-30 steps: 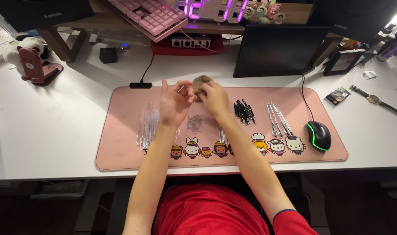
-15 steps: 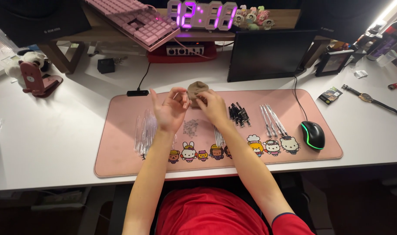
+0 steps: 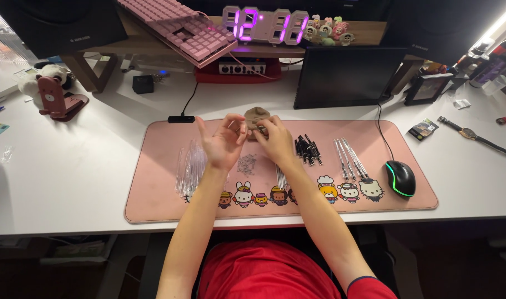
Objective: The person sorts and organizes various pen components including clear barrels and ink refills by hand on a desk.
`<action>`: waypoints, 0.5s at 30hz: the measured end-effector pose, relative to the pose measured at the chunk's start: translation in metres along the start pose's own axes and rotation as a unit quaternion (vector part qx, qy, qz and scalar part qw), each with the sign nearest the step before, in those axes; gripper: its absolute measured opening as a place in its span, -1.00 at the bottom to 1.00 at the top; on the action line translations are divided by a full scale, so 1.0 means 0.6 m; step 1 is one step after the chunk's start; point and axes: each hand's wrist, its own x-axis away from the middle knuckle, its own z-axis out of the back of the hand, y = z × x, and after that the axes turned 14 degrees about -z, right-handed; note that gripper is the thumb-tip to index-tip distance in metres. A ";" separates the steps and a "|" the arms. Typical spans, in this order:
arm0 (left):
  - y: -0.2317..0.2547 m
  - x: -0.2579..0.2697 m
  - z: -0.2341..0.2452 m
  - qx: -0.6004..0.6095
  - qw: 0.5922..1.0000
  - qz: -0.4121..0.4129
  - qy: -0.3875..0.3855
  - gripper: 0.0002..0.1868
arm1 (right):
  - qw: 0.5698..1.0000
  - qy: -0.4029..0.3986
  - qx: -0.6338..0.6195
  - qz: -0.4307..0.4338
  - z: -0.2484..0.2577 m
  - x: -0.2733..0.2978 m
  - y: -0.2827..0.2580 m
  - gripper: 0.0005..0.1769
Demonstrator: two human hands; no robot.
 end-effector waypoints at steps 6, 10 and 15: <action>-0.007 -0.001 0.010 -0.008 1.000 0.000 -0.017 0.24 | 1.000 0.010 0.020 0.018 0.004 0.005 -0.011 -0.78; -0.006 -0.003 0.010 -0.017 1.000 -0.002 -0.025 0.25 | 0.999 0.016 0.034 0.039 -0.009 -0.003 0.000 -0.80; 0.023 -0.010 -0.017 0.011 0.998 -0.056 -0.007 0.16 | 0.998 0.016 0.033 0.042 -0.013 -0.003 0.006 -0.91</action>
